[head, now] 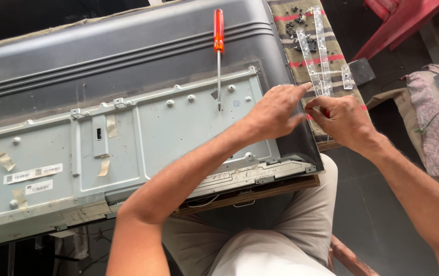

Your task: The person uses a screwdriver to unscrew screws from the back panel of a television lying face-down on a work table, setting the removed screws and a small tool aside on a cloth, and works along the panel edge by hand.

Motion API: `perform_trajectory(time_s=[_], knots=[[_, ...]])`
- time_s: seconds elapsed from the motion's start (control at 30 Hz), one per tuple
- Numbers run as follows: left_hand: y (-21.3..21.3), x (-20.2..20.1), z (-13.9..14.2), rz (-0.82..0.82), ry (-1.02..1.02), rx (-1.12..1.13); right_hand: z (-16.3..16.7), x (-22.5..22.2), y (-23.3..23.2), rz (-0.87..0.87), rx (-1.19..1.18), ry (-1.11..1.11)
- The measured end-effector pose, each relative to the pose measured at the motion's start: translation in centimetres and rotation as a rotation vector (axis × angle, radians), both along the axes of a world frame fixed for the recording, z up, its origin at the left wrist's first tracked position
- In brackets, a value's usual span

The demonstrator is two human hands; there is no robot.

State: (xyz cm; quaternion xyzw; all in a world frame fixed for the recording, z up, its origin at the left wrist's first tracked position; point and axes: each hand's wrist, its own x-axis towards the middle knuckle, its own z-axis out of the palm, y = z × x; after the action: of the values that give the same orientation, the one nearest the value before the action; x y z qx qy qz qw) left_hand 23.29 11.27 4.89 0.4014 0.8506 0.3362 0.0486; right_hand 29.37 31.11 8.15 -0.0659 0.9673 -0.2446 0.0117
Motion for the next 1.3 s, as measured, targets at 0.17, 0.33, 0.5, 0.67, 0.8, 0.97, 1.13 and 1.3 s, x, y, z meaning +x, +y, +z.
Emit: perform_trajectory(time_s=[0.17, 0.33, 0.5, 0.67, 0.8, 0.97, 1.13, 1.3], knots=[[-1.2, 0.7, 0.3, -0.102, 0.067, -0.144, -0.4, -0.5, 0.2, 0.042, 0.024, -0.046], [-1.0, 0.6, -0.4, -0.134, 0.078, -0.185, -0.2, -0.7, 0.2, 0.086, 0.119, -0.079], [-1.1, 0.7, -0.9, -0.129, 0.092, -0.160, 0.1, -0.7, -0.3, 0.119, 0.255, -0.009], [-1.1, 0.8, -0.7, -0.122, 0.081, -0.154, 0.0, -0.9, -0.8, 0.137, 0.368, -0.013], [-1.1, 0.8, -0.6, -0.117, 0.079, -0.140, -0.5, -0.8, -0.9, 0.124, 0.373, -0.016], [-1.0, 0.8, -0.9, -0.112, 0.070, -0.154, -1.1, -0.3, -0.7, 0.151, 0.348, 0.046], [-0.9, 0.7, -1.1, -0.115, 0.085, -0.136, -1.2, 0.1, -0.8, 0.186, 0.348, 0.093], [-1.0, 0.6, -1.2, -0.121, 0.096, -0.188, -0.3, -0.1, -1.1, 0.120, 0.328, 0.017]])
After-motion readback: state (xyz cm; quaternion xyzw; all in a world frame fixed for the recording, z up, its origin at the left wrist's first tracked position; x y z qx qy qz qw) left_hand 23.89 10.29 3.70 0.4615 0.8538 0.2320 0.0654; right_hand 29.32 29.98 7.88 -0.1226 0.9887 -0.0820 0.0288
